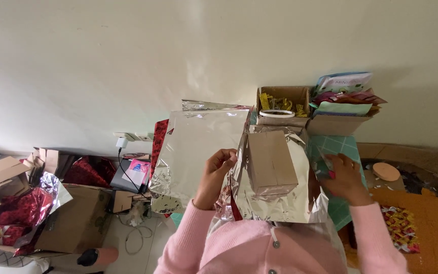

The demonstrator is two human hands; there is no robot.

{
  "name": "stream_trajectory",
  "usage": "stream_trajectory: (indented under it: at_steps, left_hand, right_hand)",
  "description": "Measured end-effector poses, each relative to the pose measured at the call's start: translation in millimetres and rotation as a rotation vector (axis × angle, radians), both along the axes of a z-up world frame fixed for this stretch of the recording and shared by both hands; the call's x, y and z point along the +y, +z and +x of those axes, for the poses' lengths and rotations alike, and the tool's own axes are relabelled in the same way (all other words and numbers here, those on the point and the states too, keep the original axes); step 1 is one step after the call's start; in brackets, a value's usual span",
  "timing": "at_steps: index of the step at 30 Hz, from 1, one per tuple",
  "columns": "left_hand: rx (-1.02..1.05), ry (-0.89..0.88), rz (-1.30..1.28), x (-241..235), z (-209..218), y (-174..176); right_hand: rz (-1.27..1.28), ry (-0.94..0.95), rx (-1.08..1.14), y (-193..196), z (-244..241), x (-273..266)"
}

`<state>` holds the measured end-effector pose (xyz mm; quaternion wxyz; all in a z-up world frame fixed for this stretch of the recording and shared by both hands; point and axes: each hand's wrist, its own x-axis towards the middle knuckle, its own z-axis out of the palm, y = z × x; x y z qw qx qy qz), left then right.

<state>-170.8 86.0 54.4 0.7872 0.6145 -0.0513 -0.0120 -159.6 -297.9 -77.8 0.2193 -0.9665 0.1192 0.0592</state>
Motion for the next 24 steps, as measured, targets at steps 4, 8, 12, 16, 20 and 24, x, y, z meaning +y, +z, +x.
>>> stream_trajectory:
  at_steps: [4, 8, 12, 16, 20, 24]
  left_hand:
    - [0.002, -0.004, -0.007, -1, -1, 5]
    - [0.005, -0.003, -0.019, 1, 1, -2]
    - [0.003, -0.006, -0.010, 7, 5, -8]
    - [0.021, -0.083, 0.052, 17, 5, -5]
    - [0.035, -0.080, 0.050, 19, 6, -8]
    - [0.020, 0.018, -0.004, 17, -3, 6]
  right_hand:
    - [0.064, 0.083, 0.006, 35, -26, 18]
    - [0.039, 0.098, -0.163, 16, -26, 10]
    - [-0.056, 0.054, -0.200, 19, -24, 3]
    - [0.017, 0.106, -0.190, 107, -23, 23]
    - [0.297, 0.381, -0.306, 190, -3, 65]
    - [0.233, 0.455, -0.289, 213, 55, 94]
